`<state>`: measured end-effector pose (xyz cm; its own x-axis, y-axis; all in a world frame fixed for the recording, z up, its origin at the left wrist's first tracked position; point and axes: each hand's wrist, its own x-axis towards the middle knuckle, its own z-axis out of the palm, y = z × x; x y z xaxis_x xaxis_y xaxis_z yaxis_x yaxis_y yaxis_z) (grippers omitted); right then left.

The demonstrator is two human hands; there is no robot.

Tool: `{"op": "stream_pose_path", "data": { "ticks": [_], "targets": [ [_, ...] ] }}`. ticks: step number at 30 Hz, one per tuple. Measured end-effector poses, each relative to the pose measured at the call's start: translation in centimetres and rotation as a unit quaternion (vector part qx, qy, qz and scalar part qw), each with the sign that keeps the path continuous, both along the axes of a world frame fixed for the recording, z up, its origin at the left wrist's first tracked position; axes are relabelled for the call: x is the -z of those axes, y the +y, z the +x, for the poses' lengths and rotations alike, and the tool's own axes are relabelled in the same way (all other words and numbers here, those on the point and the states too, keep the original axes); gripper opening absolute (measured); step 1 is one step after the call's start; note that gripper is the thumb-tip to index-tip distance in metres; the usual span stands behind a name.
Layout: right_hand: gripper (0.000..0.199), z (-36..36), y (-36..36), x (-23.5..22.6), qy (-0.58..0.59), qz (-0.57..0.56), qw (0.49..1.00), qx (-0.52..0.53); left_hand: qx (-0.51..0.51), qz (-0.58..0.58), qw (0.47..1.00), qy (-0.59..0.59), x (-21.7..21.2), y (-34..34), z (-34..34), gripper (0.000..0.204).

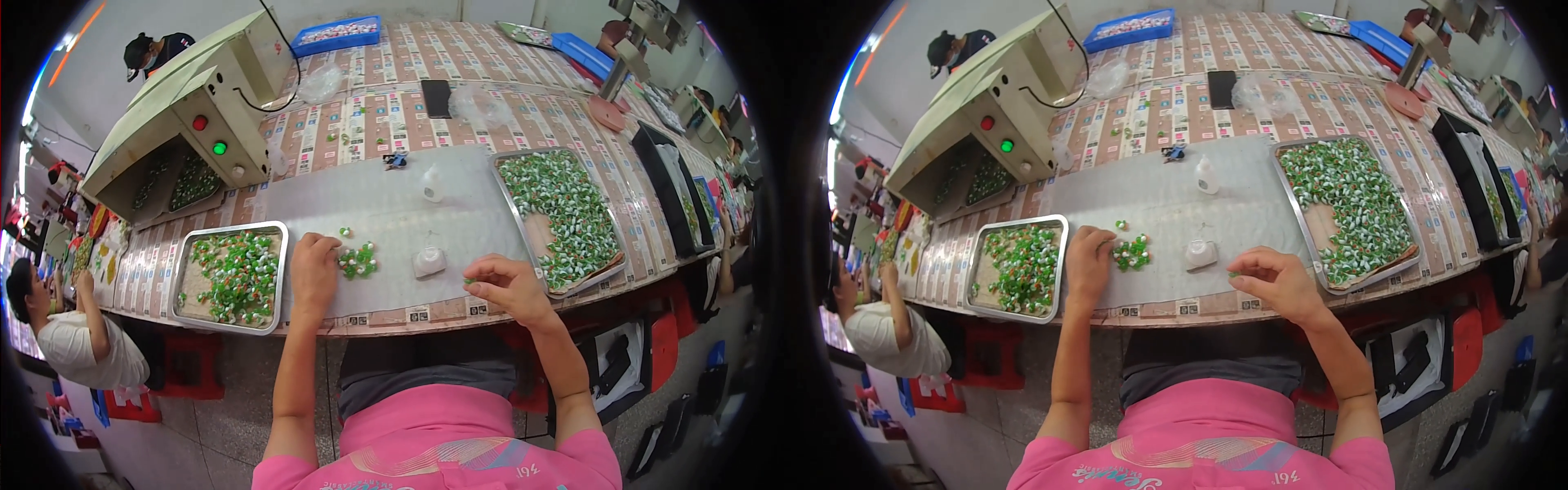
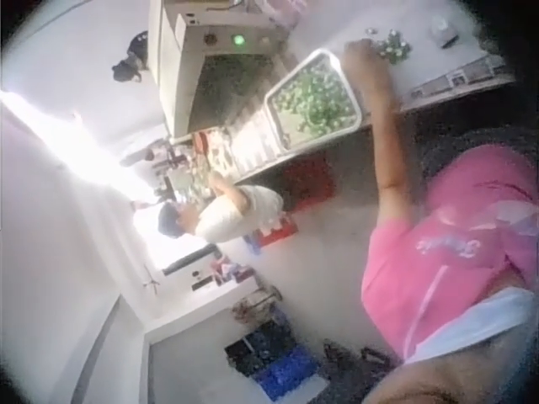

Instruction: The person assembles small green beads and silver connectors by hand at a workbench.

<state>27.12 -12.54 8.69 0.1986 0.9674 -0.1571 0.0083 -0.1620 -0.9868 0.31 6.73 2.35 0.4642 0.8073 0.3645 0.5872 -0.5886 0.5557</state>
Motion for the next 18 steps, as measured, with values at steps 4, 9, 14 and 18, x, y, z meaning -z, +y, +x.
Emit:
{"op": "stream_pose_path", "data": {
  "ticks": [4,9,14,18],
  "targets": [
    [0.023,0.5,0.7,0.2,0.046,-0.025,0.999,0.005,-0.007,-0.033,0.994,-0.103,0.1,-1.2,-0.5,0.018],
    [0.019,-0.3,1.9,0.3,0.063,-0.041,0.997,0.004,0.057,-0.303,0.897,-0.317,-0.2,-4.3,-1.8,0.016],
    [0.021,-2.9,4.0,0.2,-0.247,0.121,0.961,0.022,0.071,-0.475,0.785,-0.392,-1.6,-7.0,-2.3,0.018],
    [0.020,-5.0,5.8,0.1,-0.323,0.138,0.936,0.008,0.081,-0.529,0.725,-0.435,-2.0,-8.7,-2.4,0.022]
  ]
}}
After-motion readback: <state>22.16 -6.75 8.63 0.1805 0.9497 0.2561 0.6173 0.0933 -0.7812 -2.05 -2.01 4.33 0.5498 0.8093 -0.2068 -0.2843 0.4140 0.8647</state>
